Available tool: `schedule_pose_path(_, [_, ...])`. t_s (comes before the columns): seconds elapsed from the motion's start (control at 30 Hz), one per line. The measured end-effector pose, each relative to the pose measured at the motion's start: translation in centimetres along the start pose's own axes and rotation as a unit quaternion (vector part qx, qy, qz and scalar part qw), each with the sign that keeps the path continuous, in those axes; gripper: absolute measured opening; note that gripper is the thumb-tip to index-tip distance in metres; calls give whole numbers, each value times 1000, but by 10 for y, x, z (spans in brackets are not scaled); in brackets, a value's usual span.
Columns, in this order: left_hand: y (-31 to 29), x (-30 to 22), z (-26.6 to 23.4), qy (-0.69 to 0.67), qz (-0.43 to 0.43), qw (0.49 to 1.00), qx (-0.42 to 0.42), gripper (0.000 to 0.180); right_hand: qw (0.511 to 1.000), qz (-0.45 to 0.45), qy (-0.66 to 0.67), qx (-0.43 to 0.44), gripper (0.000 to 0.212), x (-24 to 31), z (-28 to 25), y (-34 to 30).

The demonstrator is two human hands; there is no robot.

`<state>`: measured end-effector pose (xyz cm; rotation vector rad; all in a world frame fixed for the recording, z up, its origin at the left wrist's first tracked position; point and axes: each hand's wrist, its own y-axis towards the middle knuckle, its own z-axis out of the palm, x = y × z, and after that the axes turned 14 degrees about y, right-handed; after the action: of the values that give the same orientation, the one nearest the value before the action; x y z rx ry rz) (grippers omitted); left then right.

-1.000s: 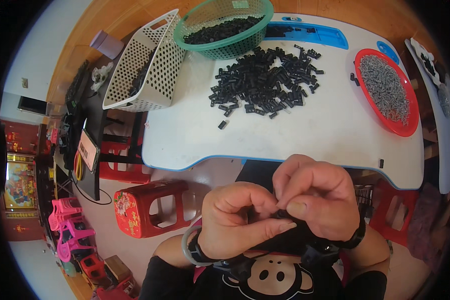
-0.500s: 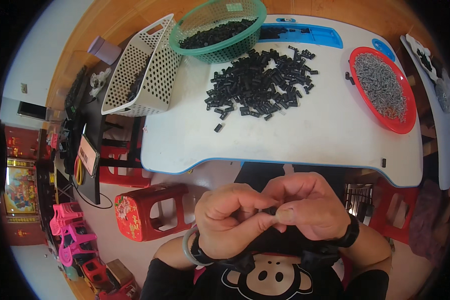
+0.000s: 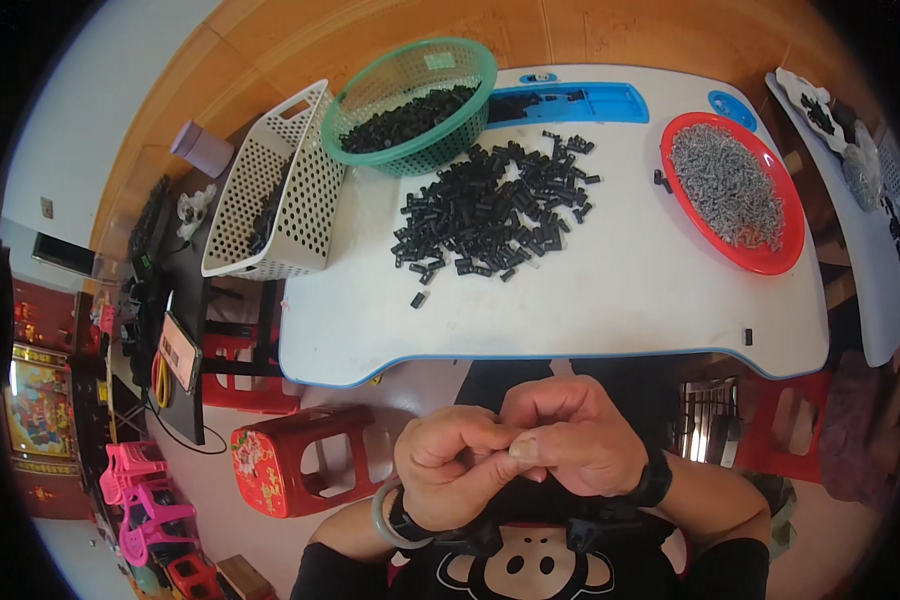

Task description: Assembling small black plastic components by inserting tiny metal pins.

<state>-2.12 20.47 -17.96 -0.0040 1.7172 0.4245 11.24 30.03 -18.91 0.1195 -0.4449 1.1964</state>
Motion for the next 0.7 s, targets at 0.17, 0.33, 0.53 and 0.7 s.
schedule_pose_path(0.17, [2,2,2,-56,-53,997,9,13,999,1,-36,-10,21,6,-1,-2])
schedule_pose_path(0.33, [3,9,-5,22,-75,979,-187,20,945,-109,-292,-95,17,2,-8,-5])
schedule_pose_path(0.53, [20,36,-54,71,-57,967,-238,9,624,-392,-659,-149,16,42,-55,-46])
schedule_pose_path(0.7, [57,12,-90,258,62,923,-278,19,455,-377,-759,-274,25,90,-69,-102])
